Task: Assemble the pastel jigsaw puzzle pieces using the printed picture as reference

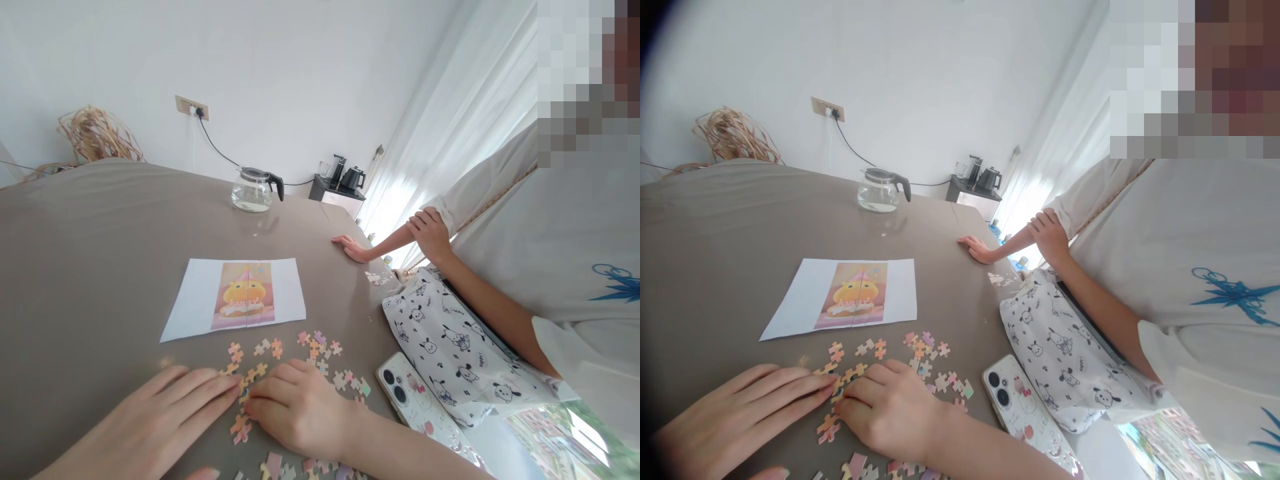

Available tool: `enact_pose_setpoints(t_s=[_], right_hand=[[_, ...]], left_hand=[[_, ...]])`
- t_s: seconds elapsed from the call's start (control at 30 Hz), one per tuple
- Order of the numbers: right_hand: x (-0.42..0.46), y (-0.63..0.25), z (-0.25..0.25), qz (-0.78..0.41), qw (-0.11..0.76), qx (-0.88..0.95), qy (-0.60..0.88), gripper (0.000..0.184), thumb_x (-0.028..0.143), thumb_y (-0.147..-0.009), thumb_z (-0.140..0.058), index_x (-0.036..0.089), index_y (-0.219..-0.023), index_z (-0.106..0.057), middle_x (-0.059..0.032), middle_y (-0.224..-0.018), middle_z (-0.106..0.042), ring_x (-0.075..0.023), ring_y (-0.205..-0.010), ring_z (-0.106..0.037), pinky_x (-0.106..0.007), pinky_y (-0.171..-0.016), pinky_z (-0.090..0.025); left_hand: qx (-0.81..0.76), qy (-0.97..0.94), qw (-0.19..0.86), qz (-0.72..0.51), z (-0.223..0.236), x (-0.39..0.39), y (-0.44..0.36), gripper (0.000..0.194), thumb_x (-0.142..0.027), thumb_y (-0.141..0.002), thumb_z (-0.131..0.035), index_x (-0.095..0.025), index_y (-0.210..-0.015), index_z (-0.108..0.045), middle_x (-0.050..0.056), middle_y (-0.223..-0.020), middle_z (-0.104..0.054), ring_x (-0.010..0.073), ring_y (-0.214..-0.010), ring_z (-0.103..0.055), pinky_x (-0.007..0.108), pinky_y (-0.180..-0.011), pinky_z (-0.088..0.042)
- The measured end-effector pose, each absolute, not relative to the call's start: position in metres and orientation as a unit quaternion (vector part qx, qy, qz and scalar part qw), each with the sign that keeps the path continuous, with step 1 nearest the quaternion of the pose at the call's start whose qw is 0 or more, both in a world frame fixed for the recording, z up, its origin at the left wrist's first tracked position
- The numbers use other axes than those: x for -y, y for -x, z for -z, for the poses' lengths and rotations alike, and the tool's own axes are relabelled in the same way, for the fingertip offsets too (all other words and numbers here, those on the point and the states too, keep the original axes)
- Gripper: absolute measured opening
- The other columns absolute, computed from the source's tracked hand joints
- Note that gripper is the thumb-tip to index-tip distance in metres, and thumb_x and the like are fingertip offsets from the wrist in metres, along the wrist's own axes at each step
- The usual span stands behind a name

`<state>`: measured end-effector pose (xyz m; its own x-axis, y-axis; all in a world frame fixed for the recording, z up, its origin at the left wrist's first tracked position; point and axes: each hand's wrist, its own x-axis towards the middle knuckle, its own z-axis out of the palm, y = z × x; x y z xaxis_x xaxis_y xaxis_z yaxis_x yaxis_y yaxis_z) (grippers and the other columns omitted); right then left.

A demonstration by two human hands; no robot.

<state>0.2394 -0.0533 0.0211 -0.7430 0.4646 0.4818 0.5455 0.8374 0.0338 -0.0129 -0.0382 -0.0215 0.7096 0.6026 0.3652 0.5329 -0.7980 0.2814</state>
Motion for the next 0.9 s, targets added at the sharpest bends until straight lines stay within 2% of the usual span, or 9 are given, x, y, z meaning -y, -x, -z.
enact_pose_setpoints(t_s=[0.3,0.5,0.7,0.9], right_hand=[[0.053,-0.237,-0.020,0.073,0.260,0.920,0.282,0.017,0.019,-0.100,-0.053,0.013,-0.096,-0.067,-0.0040,-0.088,-0.070,-0.0144,-0.079,-0.060,-0.028,-0.068,-0.046],[0.056,-0.238,-0.024,0.059,0.265,0.916,0.296,0.014,0.016,-0.099,-0.054,0.012,-0.095,-0.067,-0.0047,-0.092,-0.072,-0.0153,-0.083,-0.062,-0.028,-0.073,-0.046],[0.058,-0.238,-0.028,0.046,0.246,0.917,0.309,0.009,0.015,-0.098,-0.058,0.013,-0.097,-0.066,-0.0064,-0.094,-0.072,-0.0149,-0.082,-0.061,-0.027,-0.073,-0.047],[0.057,-0.237,-0.030,0.039,0.263,0.915,0.303,0.013,0.016,-0.099,-0.055,0.013,-0.094,-0.066,-0.0055,-0.092,-0.072,-0.0149,-0.080,-0.060,-0.028,-0.072,-0.047]], left_hand=[[-0.300,-0.920,0.088,-0.237,0.006,0.039,0.012,0.058,-0.049,-0.079,-0.060,-0.035,-0.135,-0.055,0.000,-0.134,-0.061,0.0313,-0.115,-0.055,0.044,-0.108,-0.029],[-0.281,-0.919,0.108,-0.256,-0.010,0.038,0.007,0.051,-0.048,-0.082,-0.059,-0.036,-0.131,-0.056,-0.009,-0.129,-0.063,0.0238,-0.110,-0.056,0.034,-0.106,-0.027],[-0.278,-0.932,0.085,-0.217,-0.026,0.039,0.005,0.043,-0.051,-0.088,-0.053,-0.030,-0.126,-0.061,-0.005,-0.126,-0.064,0.0240,-0.108,-0.055,0.036,-0.102,-0.032],[-0.269,-0.941,0.074,-0.189,-0.032,0.037,0.006,0.041,-0.052,-0.089,-0.053,-0.031,-0.123,-0.062,-0.004,-0.124,-0.065,0.0243,-0.107,-0.056,0.037,-0.098,-0.037]])
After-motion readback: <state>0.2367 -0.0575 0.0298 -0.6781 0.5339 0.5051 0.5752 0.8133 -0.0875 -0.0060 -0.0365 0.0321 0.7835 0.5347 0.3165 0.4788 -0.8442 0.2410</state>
